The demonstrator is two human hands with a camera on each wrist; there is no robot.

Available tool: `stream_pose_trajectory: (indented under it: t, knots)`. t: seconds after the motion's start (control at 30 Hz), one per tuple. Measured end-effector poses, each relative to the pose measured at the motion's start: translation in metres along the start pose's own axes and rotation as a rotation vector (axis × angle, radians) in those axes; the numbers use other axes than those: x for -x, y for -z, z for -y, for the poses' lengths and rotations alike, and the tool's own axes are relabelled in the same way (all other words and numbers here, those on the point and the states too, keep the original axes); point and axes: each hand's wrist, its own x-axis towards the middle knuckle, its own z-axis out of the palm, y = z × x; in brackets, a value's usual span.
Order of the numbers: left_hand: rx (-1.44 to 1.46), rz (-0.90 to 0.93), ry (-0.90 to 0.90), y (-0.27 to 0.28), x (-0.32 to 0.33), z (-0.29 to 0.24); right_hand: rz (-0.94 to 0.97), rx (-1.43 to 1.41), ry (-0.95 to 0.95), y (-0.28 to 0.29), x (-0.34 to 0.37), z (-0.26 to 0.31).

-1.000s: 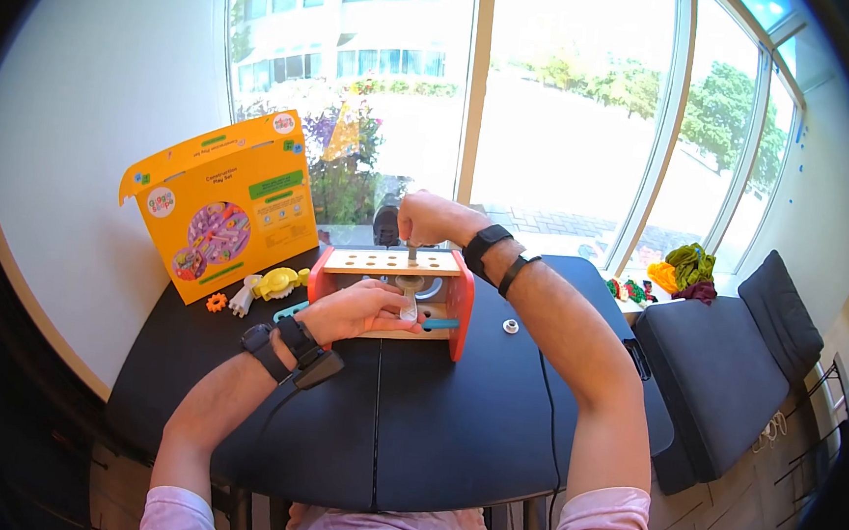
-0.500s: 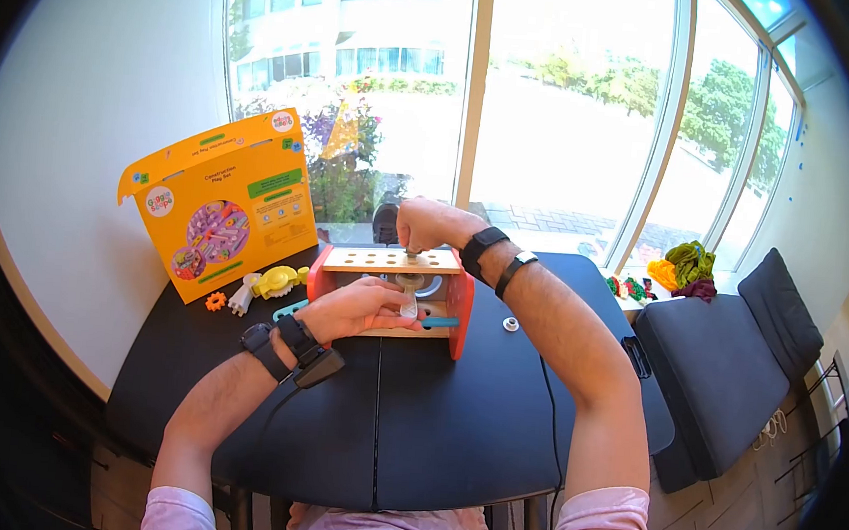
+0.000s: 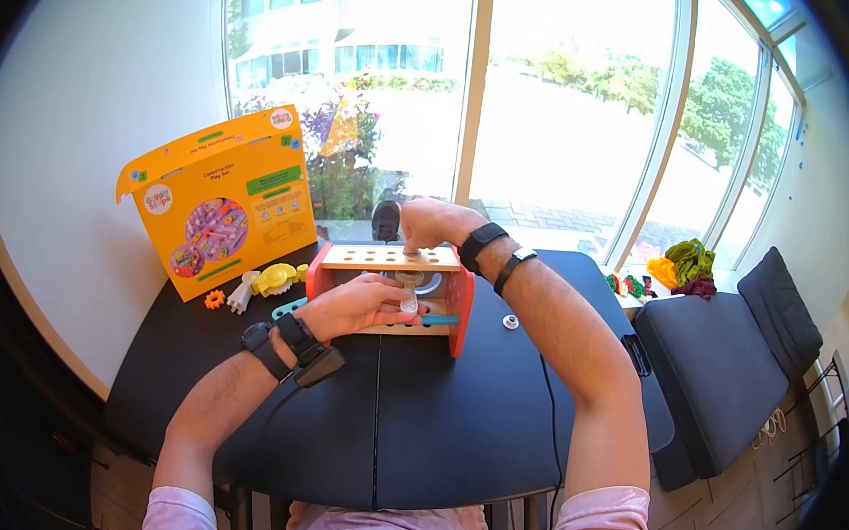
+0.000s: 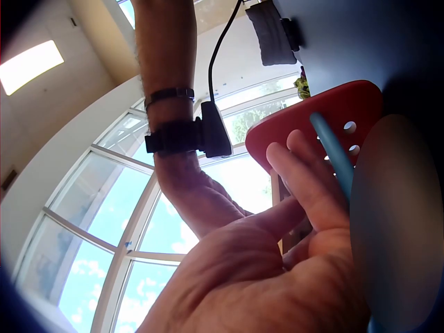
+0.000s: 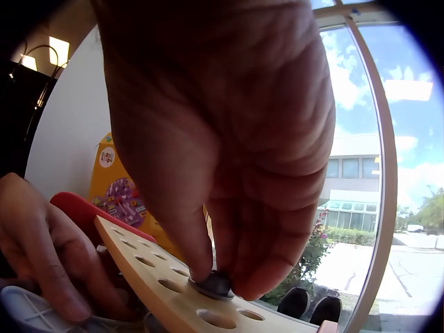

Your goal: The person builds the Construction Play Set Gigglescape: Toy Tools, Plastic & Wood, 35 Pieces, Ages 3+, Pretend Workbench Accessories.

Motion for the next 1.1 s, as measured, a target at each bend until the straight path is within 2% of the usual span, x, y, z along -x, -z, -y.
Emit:
stream_pose_trajectory:
  t: [0.07, 0.27, 0.37, 0.57, 0.67, 0.77, 0.87, 0.97, 1.07, 1.1]
  knots:
    - [0.014, -0.002, 0.006, 0.001, 0.000, 0.000, 0.007, 0.079, -0.043, 0.003, 0.004, 0.007]
    - [0.026, 0.010, -0.008, 0.002, -0.001, 0.002, 0.054, 0.053, -0.180, -0.012, -0.004, 0.001]
    - [0.015, 0.013, -0.013, 0.002, 0.001, 0.002, -0.014, 0.074, -0.101, -0.017, -0.001, -0.002]
    - [0.041, 0.007, -0.019, 0.002, -0.001, 0.003, 0.068, 0.023, -0.256, -0.002, 0.012, 0.018]
    - [0.053, 0.009, -0.027, 0.000, 0.002, 0.002, 0.012, -0.024, -0.276, -0.003, 0.012, 0.016]
    - [0.057, 0.005, -0.023, -0.001, 0.003, 0.002, 0.011, -0.038, -0.165, -0.006, 0.008, 0.011]
    - [0.057, -0.005, -0.016, -0.002, 0.003, 0.002, 0.110, 0.011, -0.241, -0.005, 0.005, 0.011]
    - [0.050, -0.005, -0.022, -0.002, 0.003, 0.002, 0.065, -0.011, -0.279, -0.005, 0.007, 0.014]
    - [0.040, -0.005, -0.031, -0.001, 0.003, 0.003, 0.047, -0.011, -0.184, -0.004, 0.008, 0.013]
    - [0.036, -0.005, -0.033, -0.001, 0.003, 0.003, 0.071, -0.001, -0.210, -0.003, 0.008, 0.013]
